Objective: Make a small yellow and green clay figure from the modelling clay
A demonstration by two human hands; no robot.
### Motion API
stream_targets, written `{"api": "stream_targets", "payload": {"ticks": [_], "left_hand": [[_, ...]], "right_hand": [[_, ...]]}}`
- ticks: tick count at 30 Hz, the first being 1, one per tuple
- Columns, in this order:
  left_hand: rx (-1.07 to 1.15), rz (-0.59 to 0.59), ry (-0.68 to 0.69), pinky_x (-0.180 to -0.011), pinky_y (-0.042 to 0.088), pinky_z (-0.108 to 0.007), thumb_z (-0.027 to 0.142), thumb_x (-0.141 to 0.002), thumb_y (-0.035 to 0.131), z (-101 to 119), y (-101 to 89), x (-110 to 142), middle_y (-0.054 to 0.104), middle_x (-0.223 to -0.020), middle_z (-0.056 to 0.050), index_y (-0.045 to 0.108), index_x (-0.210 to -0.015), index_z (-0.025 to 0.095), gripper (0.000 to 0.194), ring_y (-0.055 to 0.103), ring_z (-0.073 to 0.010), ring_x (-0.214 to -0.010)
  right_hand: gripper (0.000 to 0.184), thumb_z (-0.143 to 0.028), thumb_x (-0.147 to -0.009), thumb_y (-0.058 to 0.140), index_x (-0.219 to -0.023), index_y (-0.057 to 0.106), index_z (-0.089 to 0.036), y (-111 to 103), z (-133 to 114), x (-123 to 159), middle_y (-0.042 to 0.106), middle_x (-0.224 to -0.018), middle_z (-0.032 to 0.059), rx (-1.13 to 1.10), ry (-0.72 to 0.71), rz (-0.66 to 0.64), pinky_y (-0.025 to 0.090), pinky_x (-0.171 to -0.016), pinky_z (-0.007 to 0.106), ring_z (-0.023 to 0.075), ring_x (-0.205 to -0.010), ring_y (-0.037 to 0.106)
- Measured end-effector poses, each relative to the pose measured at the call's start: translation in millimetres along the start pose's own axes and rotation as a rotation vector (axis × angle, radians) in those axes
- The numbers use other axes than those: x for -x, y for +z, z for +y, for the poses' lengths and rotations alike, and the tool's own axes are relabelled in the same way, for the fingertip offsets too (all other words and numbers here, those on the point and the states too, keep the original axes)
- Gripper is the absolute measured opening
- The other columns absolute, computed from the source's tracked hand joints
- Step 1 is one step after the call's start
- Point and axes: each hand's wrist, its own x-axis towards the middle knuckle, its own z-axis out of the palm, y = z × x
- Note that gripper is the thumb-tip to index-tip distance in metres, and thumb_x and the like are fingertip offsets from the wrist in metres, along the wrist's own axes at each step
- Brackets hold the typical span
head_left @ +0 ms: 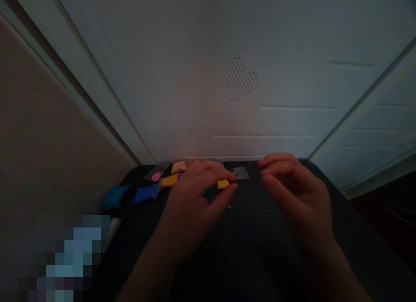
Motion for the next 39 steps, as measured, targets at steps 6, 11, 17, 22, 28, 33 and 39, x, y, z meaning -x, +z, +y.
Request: {"api": "stream_targets", "payload": {"ticks": [6,11,17,22,28,33,39], "left_hand": [[-0.035,-0.247,-0.073,-0.075,0.039,-0.03,0.025,-0.074,0.048,-49,41.3,2,0.058,-0.082,-0.001,0.059,-0.078,0.02,0.012,0.052,-0.0159,-0.08],[0.002,-0.389,-0.231,-0.071,0.041,-0.028,0.025,-0.072,0.048,-97,84.9,37,0.058,-0.083,-0.002,0.06,-0.082,0.02,0.016,0.054,-0.0158,-0.077],[0.019,-0.413,-0.296,-0.068,0.042,-0.027,0.028,-0.072,0.049,-117,100.3,54,0.057,-0.081,-0.002,0.06,-0.087,0.021,0.02,0.054,-0.0149,-0.074],[-0.012,-0.428,-0.211,-0.072,0.04,-0.028,0.03,-0.07,0.054,-115,103.8,53,0.057,-0.085,-0.002,0.06,-0.089,0.021,0.022,0.053,-0.0164,-0.081],[-0.047,-0.422,-0.183,-0.073,0.04,-0.028,0.031,-0.07,0.055,-114,102.7,55,0.056,-0.083,-0.002,0.058,-0.091,0.022,0.024,0.052,-0.0161,-0.079],[-0.017,-0.433,-0.185,-0.074,0.04,-0.029,0.03,-0.073,0.05,-114,99.1,55,0.056,-0.086,-0.003,0.059,-0.091,0.021,0.021,0.051,-0.0164,-0.082],[-0.012,-0.442,-0.174,-0.073,0.039,-0.029,0.031,-0.074,0.048,-116,100.6,54,0.055,-0.086,-0.003,0.06,-0.091,0.021,0.022,0.051,-0.0163,-0.081]], "right_hand": [[0.007,-0.026,-0.071,0.054,-0.073,0.055,-0.019,-1,57,6,0.054,-0.083,0.0006,-0.14,0.227,0.025,0.038,-0.072,0.028,0.0138,-0.079,0.05],[0.017,-0.034,-0.069,0.055,-0.073,0.056,-0.017,-3,120,49,0.054,-0.069,-0.0011,-0.085,0.57,0.0,0.037,-0.063,0.025,0.0129,-0.067,0.049],[0.019,-0.036,-0.067,0.055,-0.071,0.057,-0.018,-4,150,69,0.052,-0.063,-0.0026,-0.033,0.628,0.003,0.035,-0.06,0.024,0.0119,-0.062,0.047],[0.019,-0.036,-0.067,0.054,-0.071,0.058,-0.018,-5,151,67,0.053,-0.064,-0.0023,-0.023,0.617,-0.012,0.035,-0.06,0.023,0.012,-0.062,0.048],[0.019,-0.036,-0.067,0.054,-0.072,0.058,-0.018,-4,150,68,0.055,-0.066,-0.0016,-0.023,0.614,-0.021,0.036,-0.06,0.023,0.0125,-0.063,0.048],[0.021,-0.037,-0.067,0.053,-0.073,0.059,-0.017,-4,147,68,0.055,-0.067,-0.001,-0.03,0.61,-0.014,0.036,-0.06,0.023,0.0125,-0.064,0.048],[0.02,-0.036,-0.068,0.053,-0.072,0.058,-0.018,-4,143,67,0.054,-0.065,-0.0015,-0.03,0.616,-0.023,0.035,-0.059,0.023,0.0123,-0.063,0.047]]}}
